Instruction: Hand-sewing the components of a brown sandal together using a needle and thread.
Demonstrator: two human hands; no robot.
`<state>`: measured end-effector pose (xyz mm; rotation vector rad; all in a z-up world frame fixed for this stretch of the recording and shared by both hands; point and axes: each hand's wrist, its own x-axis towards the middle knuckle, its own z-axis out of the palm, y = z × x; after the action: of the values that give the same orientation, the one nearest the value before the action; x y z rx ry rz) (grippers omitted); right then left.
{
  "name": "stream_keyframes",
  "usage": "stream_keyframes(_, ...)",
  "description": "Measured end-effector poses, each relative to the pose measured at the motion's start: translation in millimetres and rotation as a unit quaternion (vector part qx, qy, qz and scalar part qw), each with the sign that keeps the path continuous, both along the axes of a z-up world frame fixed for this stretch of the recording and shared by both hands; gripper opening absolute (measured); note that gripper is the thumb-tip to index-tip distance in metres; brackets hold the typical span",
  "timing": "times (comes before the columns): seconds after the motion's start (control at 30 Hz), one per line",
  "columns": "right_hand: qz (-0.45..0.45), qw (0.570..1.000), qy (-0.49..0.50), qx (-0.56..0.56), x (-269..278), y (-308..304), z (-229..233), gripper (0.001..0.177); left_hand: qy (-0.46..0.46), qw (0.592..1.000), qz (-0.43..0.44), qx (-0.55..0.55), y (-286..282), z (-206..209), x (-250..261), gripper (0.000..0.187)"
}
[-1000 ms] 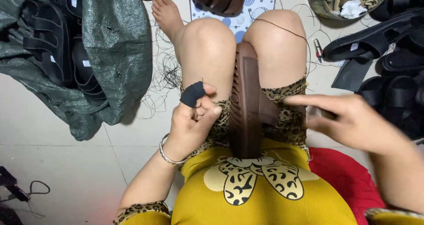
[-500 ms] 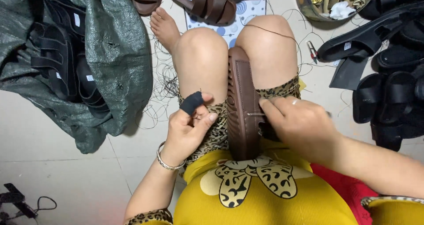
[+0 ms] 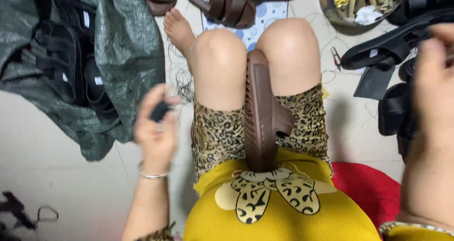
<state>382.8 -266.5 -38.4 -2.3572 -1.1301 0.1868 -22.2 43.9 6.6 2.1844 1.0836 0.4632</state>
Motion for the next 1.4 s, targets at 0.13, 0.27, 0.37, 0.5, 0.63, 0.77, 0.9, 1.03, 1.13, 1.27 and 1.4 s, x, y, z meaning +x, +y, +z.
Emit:
stream_keyframes(0.13, 0.164, 0.981, 0.105, 0.014, -101.3, 66.5, 34.2, 0.029, -0.010, 0.916, -0.208, -0.344, -43.7, -9.1, 32.6, 0.024)
stream_keyframes(0.27, 0.290, 0.906, 0.223, -0.215, -110.5, 66.4, 42.4, 0.054, -0.093, 0.787, -0.306, -0.527, -41.2, 5.7, 40.9, 0.023)
stream_keyframes(0.37, 0.298, 0.902, 0.193, -0.247, -105.2, 66.0, 55.4, 0.020, -0.118, 0.893, -0.260, -0.348, -42.3, 1.4, 48.3, 0.062)
stream_keyframes(0.5, 0.340, 0.858, 0.381, 0.058, -121.1, 106.2, 69.0, 0.017, 0.022, 0.962, -0.254, 0.100, -55.7, -11.8, 47.0, 0.042)
stream_keyframes(0.63, 0.152, 0.641, 0.694, 0.292, -144.1, 124.2, 39.4, 0.050, -0.026, 0.930, -0.280, -0.236, -75.7, -28.4, 23.5, 0.047)
stream_keyframes(0.77, 0.119, 0.676, 0.691, 0.228, -131.1, 108.3, 29.9, 0.052, -0.131, 0.808, -0.257, -0.513, -88.2, -48.8, 4.8, 0.046)
stream_keyframes(0.9, 0.000, 0.903, 0.428, 0.034, -67.5, 74.4, 44.1, 0.015, -0.265, 0.653, -0.306, -0.640, -38.0, -33.3, -15.5, 0.033)
stream_keyframes(1.03, 0.117, 0.939, 0.210, -0.246, -81.9, 104.2, 82.4, 0.042, -0.176, 0.891, 0.082, -0.411, -3.8, -6.3, -8.2, 0.019)
stream_keyframes(1.13, 0.224, 0.899, 0.248, -0.284, -106.6, 94.0, 69.7, 0.047, -0.201, 0.930, -0.005, -0.308, -12.2, -3.0, 26.4, 0.032)
stream_keyframes(1.27, 0.343, 0.915, 0.194, -0.088, -117.0, 82.3, 54.8, 0.051, -0.069, 0.887, -0.256, -0.378, -26.0, 1.7, 59.4, 0.094)
stream_keyframes(1.4, 0.357, 0.911, 0.178, -0.104, -118.0, 85.9, 54.0, 0.050, 0.018, 0.885, -0.297, -0.357, -21.5, 11.3, 68.4, 0.104)
